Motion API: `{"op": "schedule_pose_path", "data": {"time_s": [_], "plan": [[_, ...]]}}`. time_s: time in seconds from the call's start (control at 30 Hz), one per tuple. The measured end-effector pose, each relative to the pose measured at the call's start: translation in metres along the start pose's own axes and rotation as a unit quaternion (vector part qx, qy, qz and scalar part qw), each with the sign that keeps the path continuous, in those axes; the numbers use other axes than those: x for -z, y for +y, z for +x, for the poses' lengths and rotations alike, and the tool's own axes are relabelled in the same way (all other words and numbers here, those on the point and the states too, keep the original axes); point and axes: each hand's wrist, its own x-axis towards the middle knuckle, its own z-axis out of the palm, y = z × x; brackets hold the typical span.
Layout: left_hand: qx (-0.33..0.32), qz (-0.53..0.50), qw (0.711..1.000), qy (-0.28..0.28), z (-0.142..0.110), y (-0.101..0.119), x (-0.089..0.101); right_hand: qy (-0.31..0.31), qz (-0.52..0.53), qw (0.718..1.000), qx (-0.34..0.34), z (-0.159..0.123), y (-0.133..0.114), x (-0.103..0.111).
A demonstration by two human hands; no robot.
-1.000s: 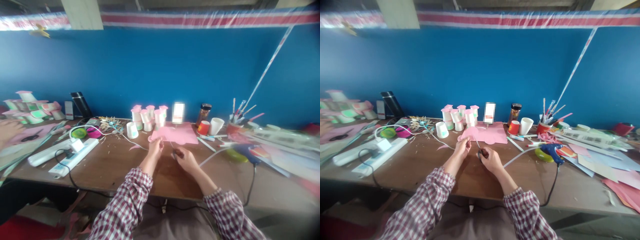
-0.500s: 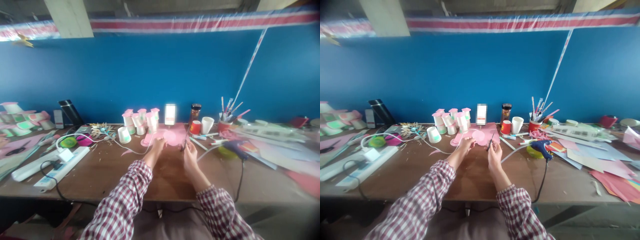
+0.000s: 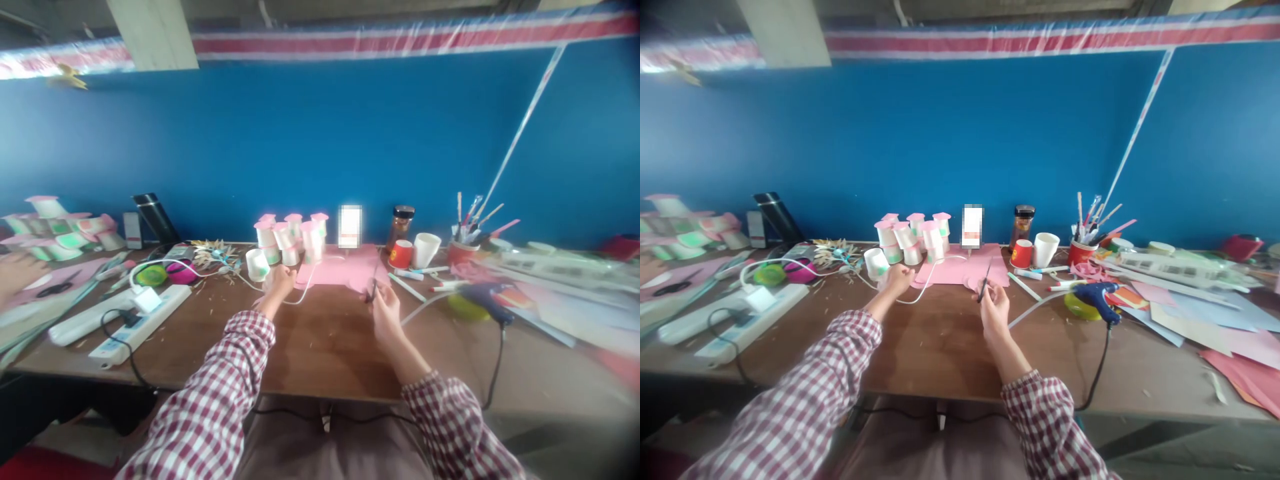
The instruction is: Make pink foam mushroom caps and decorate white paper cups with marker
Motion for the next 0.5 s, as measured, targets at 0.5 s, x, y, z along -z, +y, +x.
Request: {"op": "schedule_pose_path", "data": {"time_s": [0.5], "plan": [[0.061, 0.066, 0.990, -0.105, 0.038, -0.011, -0.013, -0.034, -0.030, 0.999, 0.022, -0.001, 0.004, 0.000]]}}
